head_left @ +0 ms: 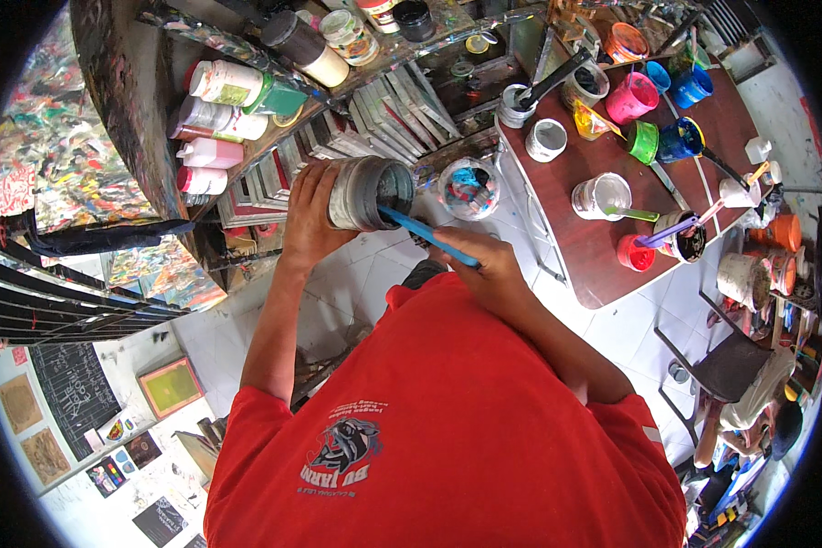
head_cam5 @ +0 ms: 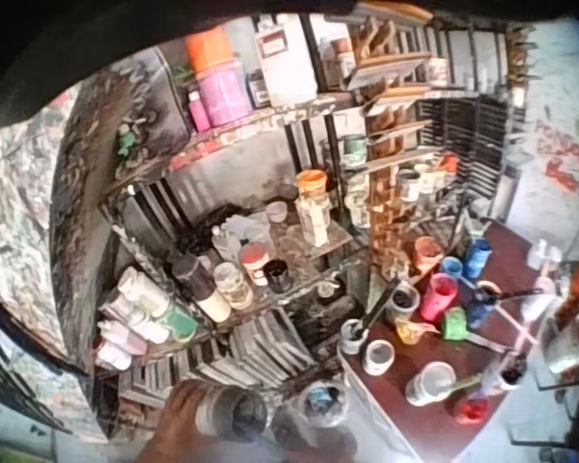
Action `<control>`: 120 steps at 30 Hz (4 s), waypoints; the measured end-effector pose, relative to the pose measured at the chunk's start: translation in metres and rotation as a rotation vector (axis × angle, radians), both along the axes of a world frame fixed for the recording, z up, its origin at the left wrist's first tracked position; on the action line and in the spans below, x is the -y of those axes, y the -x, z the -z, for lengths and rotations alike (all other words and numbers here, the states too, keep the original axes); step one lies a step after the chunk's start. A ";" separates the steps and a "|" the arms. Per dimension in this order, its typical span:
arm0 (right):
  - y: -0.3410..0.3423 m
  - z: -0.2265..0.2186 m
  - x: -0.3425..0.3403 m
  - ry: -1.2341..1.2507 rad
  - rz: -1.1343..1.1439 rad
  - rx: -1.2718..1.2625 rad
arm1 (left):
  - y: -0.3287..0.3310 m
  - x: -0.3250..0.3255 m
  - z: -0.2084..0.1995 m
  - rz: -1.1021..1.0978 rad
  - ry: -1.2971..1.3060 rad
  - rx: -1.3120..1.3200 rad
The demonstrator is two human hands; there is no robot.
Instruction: The person mixes a dark substance in a plastic container using a blue spatula. They retrieve a white bottle from a shelf and add its contents to the mixture, then continue stirring. The person moves around a cluttered workshop filled with paint supplies and screen printing frames.
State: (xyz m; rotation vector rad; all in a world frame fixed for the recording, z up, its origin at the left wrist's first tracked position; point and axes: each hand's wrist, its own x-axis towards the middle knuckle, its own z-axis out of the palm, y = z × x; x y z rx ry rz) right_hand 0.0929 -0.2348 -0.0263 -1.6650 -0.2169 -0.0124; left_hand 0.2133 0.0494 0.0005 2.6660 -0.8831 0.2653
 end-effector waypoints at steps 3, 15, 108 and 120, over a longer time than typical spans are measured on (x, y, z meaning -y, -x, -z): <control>0.001 0.004 0.002 0.004 0.012 0.002 | -0.005 0.006 0.001 0.020 -0.010 -0.001; 0.000 0.023 0.003 -0.046 0.050 -0.157 | -0.020 0.019 0.014 0.006 -0.114 -0.043; -0.015 0.128 0.016 -0.273 0.225 -0.468 | -0.073 0.083 0.052 0.081 -0.512 -0.191; -0.016 0.136 0.012 -0.328 0.244 -0.459 | -0.077 0.089 0.047 0.071 -0.538 -0.197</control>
